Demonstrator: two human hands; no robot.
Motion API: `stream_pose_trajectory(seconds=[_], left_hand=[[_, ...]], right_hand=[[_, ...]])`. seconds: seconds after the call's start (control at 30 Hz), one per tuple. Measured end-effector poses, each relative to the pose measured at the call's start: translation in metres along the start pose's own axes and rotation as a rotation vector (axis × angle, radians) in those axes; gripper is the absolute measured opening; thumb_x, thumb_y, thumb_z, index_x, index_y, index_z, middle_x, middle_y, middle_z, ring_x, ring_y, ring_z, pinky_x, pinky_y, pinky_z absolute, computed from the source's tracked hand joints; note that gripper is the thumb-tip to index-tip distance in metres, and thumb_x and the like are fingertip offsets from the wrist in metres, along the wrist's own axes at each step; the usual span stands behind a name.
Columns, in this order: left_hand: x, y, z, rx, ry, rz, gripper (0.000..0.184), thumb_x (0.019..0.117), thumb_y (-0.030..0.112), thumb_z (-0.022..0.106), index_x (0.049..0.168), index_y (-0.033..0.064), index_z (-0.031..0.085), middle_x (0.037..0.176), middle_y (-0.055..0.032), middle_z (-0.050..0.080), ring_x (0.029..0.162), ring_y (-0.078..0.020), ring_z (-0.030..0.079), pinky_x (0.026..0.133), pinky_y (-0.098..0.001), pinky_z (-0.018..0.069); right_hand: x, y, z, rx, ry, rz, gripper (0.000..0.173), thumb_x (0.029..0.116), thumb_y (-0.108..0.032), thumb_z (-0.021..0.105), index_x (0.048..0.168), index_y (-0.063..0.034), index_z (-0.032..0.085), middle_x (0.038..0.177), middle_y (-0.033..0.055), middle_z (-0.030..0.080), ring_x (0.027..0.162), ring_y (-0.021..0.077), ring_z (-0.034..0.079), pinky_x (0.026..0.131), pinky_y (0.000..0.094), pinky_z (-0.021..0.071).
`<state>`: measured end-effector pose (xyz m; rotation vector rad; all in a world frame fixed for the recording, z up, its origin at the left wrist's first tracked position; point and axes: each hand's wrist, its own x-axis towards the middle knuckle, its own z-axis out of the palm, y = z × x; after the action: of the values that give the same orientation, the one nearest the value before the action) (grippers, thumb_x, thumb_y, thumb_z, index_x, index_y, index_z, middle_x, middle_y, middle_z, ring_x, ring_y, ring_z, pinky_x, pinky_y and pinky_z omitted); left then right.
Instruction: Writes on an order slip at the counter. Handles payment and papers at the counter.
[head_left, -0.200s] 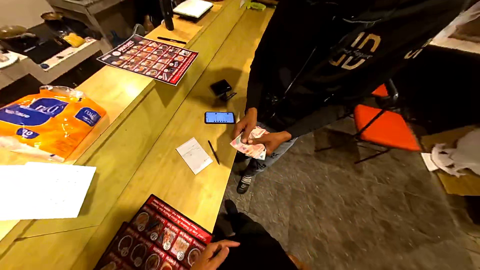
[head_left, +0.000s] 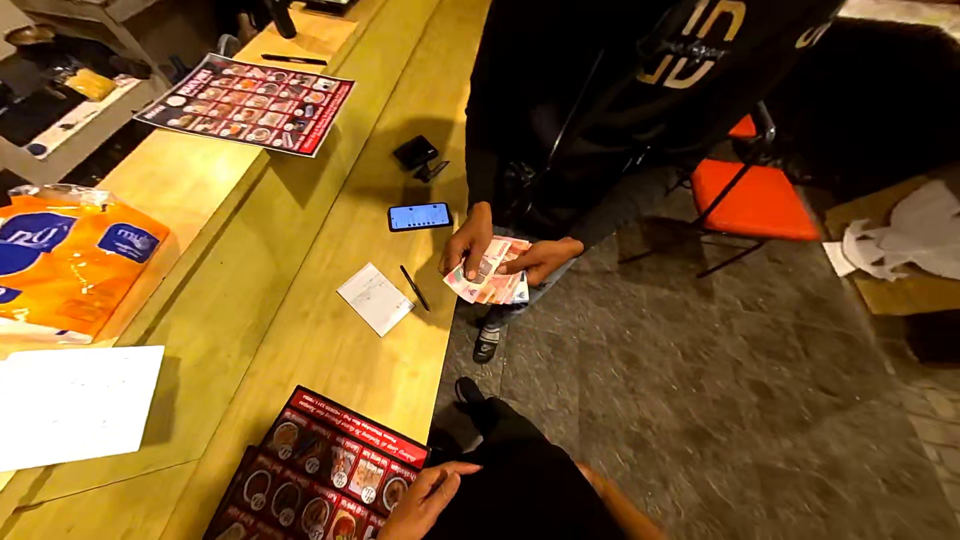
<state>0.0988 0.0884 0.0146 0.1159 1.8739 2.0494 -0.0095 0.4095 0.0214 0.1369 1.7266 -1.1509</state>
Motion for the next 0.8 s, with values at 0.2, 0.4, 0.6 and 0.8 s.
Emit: stream_pose_trajectory(seconds=[0.2,0.4,0.6,0.8], left_hand=[[0.006,-0.001,-0.003,0.034,0.085,0.056,0.050,0.1116,0.035,0.035,0.129,0.0012,0.068,0.131,-0.0095,0.069,0.126,-0.0181,0.063,0.114,-0.0402,0.0465],[0.023,0.016,-0.002,0.085,0.191,-0.013,0.046,0.1102,0.023,0.033,0.124,-0.0021,0.068,0.129,-0.0113,0.070,0.122,-0.0196,0.065,0.109,-0.0404,0.0499],[0.039,0.021,-0.001,0.199,0.232,-0.134,0.043,0.1087,0.019,0.033,0.121,-0.0006,0.070,0.122,-0.0095,0.072,0.115,-0.0139,0.067,0.106,-0.0356,0.0510],[0.039,0.022,0.002,0.178,0.259,-0.175,0.044,0.1091,0.022,0.034,0.120,-0.0018,0.070,0.122,-0.0097,0.072,0.117,-0.0123,0.065,0.109,-0.0344,0.0484]], right_hand=[[0.083,0.098,-0.012,0.179,0.111,-0.043,0.055,0.1130,-0.041,0.028,0.142,-0.0044,0.056,0.134,0.0123,0.066,0.122,0.0150,0.063,0.105,0.0336,0.0514],[0.115,0.005,-0.041,0.029,0.171,0.021,0.046,0.1090,-0.031,0.050,0.139,0.0038,0.055,0.139,0.0248,0.059,0.130,0.0333,0.058,0.111,0.0490,0.0450],[0.156,-0.032,-0.028,-0.201,-0.041,-0.085,0.036,0.1085,-0.021,0.050,0.133,0.0045,0.059,0.130,0.0241,0.064,0.118,0.0333,0.064,0.103,0.0485,0.0507],[0.173,-0.027,-0.032,-0.411,-0.231,-0.095,0.039,0.1078,-0.024,0.053,0.131,0.0065,0.061,0.128,0.0262,0.065,0.119,0.0351,0.064,0.108,0.0485,0.0467]])
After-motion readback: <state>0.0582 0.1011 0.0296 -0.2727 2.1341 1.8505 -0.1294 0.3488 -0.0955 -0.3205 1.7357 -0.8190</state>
